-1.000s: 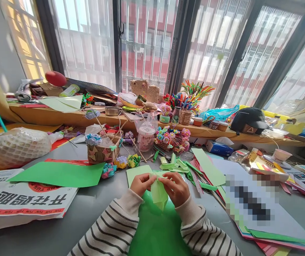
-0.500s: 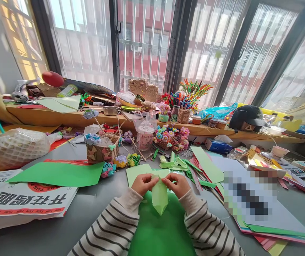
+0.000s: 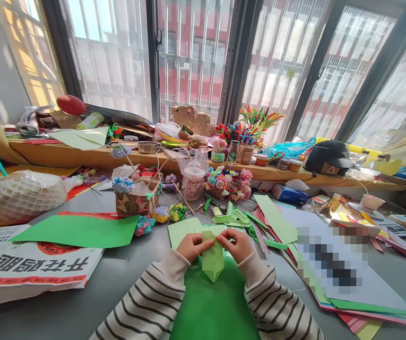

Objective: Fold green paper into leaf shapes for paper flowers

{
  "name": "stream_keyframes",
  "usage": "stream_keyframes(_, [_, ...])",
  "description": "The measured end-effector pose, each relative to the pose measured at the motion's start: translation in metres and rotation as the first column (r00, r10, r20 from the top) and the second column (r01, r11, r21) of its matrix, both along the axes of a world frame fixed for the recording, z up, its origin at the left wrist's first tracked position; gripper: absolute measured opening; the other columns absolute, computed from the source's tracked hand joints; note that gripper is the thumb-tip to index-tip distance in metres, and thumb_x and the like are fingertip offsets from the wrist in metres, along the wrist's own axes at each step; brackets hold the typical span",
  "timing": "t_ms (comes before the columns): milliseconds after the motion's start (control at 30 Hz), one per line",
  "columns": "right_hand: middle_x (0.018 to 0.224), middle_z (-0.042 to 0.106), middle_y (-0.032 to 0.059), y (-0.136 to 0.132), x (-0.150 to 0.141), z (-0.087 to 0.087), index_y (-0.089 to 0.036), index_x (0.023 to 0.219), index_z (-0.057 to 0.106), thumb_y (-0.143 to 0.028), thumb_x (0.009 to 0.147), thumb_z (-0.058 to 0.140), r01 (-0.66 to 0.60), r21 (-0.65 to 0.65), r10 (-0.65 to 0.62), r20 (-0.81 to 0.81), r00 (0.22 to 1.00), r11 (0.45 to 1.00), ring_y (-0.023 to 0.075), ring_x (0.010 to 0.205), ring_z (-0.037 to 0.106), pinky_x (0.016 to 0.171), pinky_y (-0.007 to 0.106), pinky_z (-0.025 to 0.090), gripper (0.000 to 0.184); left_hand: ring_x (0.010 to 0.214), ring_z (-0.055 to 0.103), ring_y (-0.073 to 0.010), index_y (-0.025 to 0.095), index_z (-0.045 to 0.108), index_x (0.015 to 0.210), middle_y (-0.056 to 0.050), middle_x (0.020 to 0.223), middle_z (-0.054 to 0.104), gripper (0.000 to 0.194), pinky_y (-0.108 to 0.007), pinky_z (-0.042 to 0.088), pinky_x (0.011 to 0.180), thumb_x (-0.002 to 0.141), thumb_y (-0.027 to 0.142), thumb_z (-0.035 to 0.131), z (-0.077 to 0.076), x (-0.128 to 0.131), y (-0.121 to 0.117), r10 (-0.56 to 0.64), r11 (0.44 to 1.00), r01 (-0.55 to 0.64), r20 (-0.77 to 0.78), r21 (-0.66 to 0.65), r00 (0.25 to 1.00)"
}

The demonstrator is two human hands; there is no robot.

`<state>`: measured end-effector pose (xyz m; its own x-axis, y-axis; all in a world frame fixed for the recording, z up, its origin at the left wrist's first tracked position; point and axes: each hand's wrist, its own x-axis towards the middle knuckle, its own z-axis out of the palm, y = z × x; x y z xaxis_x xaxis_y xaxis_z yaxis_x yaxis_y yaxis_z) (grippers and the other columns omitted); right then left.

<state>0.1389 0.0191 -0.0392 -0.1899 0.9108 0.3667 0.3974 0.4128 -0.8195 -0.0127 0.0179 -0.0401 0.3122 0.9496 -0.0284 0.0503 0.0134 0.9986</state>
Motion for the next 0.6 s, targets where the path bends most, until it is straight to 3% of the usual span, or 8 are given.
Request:
stream_keyframes(233, [0.051,0.054,0.0000,0.0010,-0.0008,0.0004,-0.014,0.061,0.057,-0.034,0.065,0.052,-0.113,-0.127,0.101,-0.099,0.990,0.985,0.0102,0.047,0.049,0.043,0.020,0.041,0.021,0.053,0.049,-0.0108,0.011,0.064,0.065,-0.001,0.056,0.059,0.027,-0.021,0.036,0.051,0.052,0.034,0.063,-0.0021,-0.0012,-0.0006,-0.092,0.996,0.092,0.031,-0.018,0.995])
stream_keyframes(600, [0.054,0.053,0.0007,0.0006,-0.0043,-0.0007,-0.013,0.060,0.055,-0.029,0.064,0.052,-0.058,-0.114,0.051,-0.063,0.997,0.992,0.0107,0.051,0.048,0.046,0.020,0.039,0.016,0.050,0.043,-0.0080,0.010,0.063,0.064,0.001,0.053,0.053,0.027,-0.019,0.032,0.047,0.056,0.035,0.059,-0.0052,-0.0013,0.0006,-0.091,0.996,0.091,-0.025,0.016,0.996])
